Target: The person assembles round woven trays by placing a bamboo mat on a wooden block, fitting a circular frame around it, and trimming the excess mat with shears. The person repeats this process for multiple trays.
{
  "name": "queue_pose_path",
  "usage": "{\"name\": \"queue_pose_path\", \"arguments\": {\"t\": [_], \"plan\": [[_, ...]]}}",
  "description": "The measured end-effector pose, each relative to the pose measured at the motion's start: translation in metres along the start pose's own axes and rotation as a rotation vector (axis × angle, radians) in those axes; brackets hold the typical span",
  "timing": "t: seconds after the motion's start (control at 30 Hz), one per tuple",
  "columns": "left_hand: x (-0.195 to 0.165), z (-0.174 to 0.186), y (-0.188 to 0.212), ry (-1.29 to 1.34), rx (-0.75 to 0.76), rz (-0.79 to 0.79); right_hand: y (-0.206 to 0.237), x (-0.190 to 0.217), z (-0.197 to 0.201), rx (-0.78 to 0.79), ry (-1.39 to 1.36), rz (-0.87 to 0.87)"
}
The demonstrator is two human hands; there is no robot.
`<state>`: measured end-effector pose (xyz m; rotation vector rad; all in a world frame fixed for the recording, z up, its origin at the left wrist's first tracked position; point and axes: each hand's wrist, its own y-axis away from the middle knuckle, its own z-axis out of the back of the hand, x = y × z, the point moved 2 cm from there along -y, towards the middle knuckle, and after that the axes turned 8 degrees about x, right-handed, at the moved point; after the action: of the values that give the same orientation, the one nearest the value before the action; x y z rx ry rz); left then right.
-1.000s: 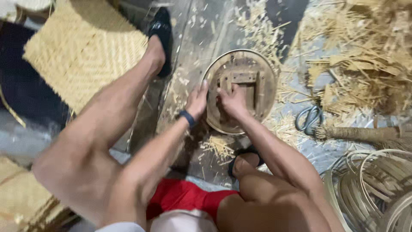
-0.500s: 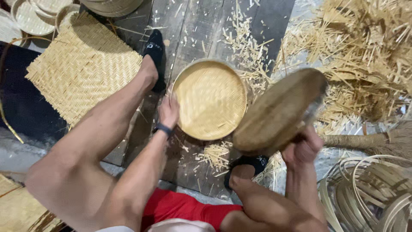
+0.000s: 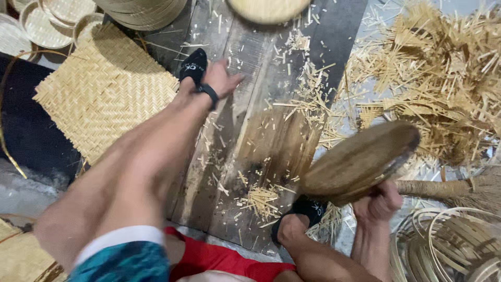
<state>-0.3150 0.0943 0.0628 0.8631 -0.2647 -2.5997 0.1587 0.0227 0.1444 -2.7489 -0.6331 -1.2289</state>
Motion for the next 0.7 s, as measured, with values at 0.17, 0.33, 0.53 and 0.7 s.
{"name": "queue_pose_path", "arguments": {"t": [0.17,0.33,0.53,0.7], "plan": [[0.043,0.126,0.053,-0.378,0.314,-0.02,-0.038,-0.075,-0.004,-0.134,-0.042,-0.065],[0.151,0.111,0.116,-0.507,0.316,0.241,-0.044,-0.113,-0.004,-0.086,-0.112,-0.159],[0.27,0.034,0.144,-0.533,0.069,0.307,-0.004,-0.096,0.011,-0.263,0.16,-0.332],[0.29,0.045,0.152,-0.409,0.166,0.223,0.024,-0.136,0.029,-0.278,0.225,-0.527]]}}
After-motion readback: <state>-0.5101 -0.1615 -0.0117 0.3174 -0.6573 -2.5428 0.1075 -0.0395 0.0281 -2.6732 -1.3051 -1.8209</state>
